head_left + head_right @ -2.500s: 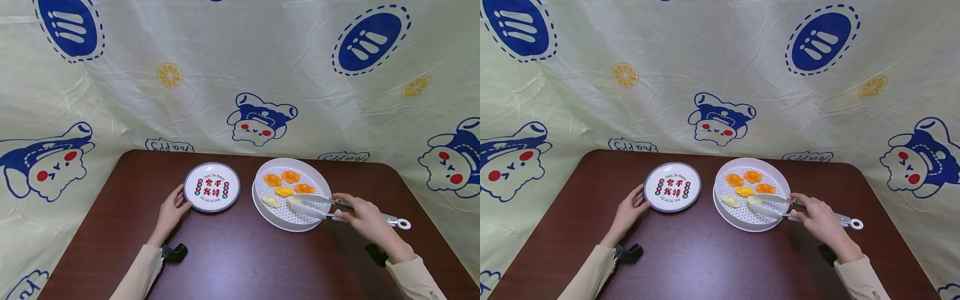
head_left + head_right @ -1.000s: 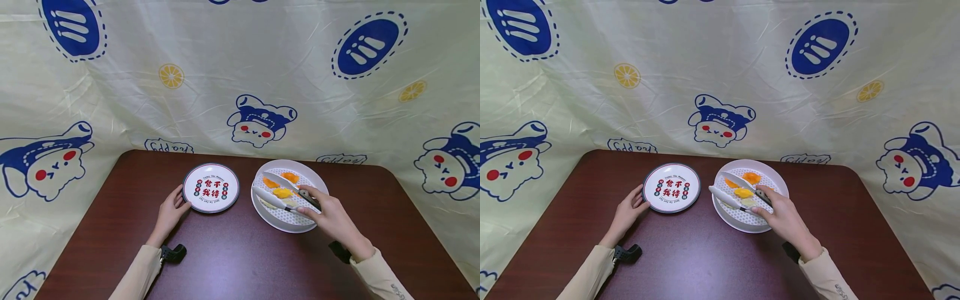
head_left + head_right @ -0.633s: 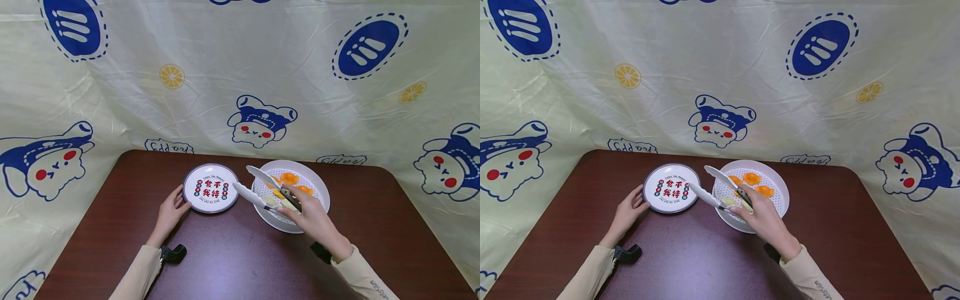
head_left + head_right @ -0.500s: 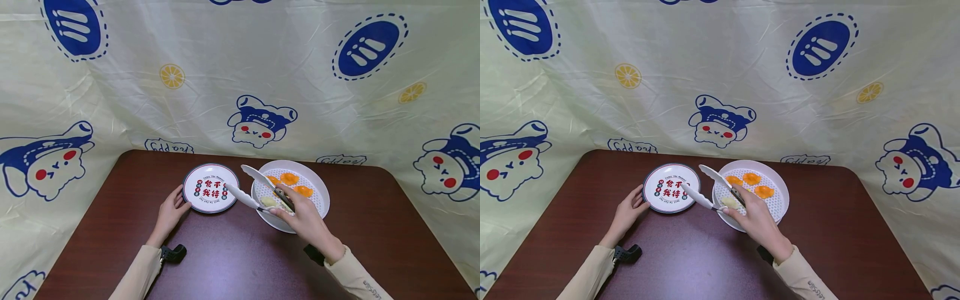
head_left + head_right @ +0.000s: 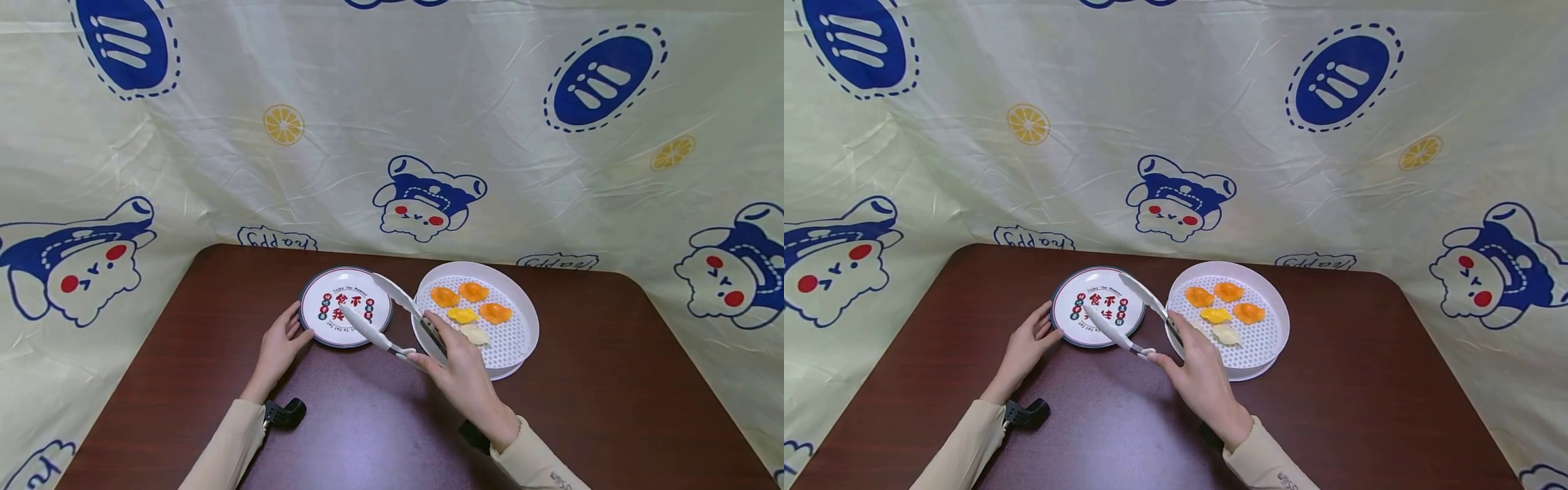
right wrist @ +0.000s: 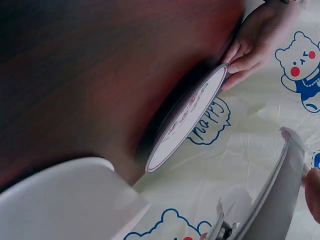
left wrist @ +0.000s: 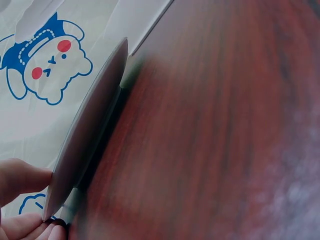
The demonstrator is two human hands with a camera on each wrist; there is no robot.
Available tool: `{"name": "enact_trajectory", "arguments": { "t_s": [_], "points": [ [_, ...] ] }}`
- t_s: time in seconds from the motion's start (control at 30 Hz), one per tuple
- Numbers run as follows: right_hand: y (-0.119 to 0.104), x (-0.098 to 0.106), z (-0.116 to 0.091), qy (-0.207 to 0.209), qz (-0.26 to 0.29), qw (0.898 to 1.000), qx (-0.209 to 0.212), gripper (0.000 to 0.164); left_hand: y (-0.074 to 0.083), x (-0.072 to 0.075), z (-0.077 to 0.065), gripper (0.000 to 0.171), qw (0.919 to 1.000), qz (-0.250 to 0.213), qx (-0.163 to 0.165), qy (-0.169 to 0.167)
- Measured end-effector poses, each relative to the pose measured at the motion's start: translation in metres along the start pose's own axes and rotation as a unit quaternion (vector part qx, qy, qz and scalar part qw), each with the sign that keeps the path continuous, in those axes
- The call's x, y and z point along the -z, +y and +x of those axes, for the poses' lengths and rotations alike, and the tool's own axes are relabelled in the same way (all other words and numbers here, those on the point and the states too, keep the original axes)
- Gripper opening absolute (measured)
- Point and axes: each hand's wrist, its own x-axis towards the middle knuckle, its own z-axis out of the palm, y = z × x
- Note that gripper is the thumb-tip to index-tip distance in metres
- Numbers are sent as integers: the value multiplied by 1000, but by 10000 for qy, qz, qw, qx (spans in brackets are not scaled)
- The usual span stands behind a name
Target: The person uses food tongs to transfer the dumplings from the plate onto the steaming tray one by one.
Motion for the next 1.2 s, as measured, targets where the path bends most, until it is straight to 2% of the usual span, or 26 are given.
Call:
{"name": "enact_trajectory", "arguments": {
  "t_s": [0.63, 0.9, 1.2],
  "points": [
    [-5, -32, -19, 166, -439, 9983, -339, 67, 2, 1, -1, 67, 10000, 6, -12, 18],
    [-2, -38, -25, -12, -489, 9973, -550, 63, 1, -1, -1, 67, 10000, -44, 20, -24],
    [-2, -46, -28, -48, -770, 9958, -489, 67, 0, -1, -2, 66, 10000, -57, -17, 15]
  ]
}}
